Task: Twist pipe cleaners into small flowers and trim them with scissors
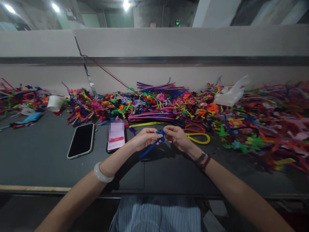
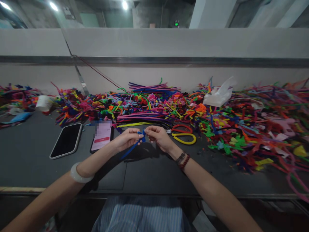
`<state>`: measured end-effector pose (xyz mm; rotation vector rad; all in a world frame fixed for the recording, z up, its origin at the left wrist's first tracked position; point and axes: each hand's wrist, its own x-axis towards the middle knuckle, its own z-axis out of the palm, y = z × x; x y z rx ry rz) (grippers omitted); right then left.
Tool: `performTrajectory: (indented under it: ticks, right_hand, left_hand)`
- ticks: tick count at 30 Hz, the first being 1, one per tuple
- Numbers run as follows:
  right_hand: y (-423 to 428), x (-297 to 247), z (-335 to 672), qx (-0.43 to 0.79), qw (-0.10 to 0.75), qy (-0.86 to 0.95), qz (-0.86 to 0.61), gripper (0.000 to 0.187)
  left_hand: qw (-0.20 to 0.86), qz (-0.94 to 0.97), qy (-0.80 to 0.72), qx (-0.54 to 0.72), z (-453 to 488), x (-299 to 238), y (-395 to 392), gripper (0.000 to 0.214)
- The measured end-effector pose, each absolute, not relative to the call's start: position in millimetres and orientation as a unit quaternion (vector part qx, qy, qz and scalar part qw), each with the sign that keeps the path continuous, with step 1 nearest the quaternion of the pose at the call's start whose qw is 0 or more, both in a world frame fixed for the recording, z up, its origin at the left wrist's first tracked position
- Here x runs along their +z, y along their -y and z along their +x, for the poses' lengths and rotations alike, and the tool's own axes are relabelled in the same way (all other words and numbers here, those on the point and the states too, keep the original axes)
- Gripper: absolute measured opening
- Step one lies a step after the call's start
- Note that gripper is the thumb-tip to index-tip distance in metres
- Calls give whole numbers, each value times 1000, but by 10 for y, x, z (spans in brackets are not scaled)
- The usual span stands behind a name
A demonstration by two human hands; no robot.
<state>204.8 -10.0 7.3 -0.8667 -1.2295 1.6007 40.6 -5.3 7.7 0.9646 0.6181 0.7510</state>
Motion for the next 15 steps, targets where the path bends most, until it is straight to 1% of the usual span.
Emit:
performTrajectory:
  ticks: [7, 15]
  right_hand:
    - [156, 127, 2043, 519, 471, 604, -380, 21]
    - [170, 114, 2000, 497, 476, 598, -411, 24]
  left_hand:
    - [754, 476, -307, 332, 405, 116, 78, 20]
    - [719, 507, -343, 329, 409, 114, 67, 22]
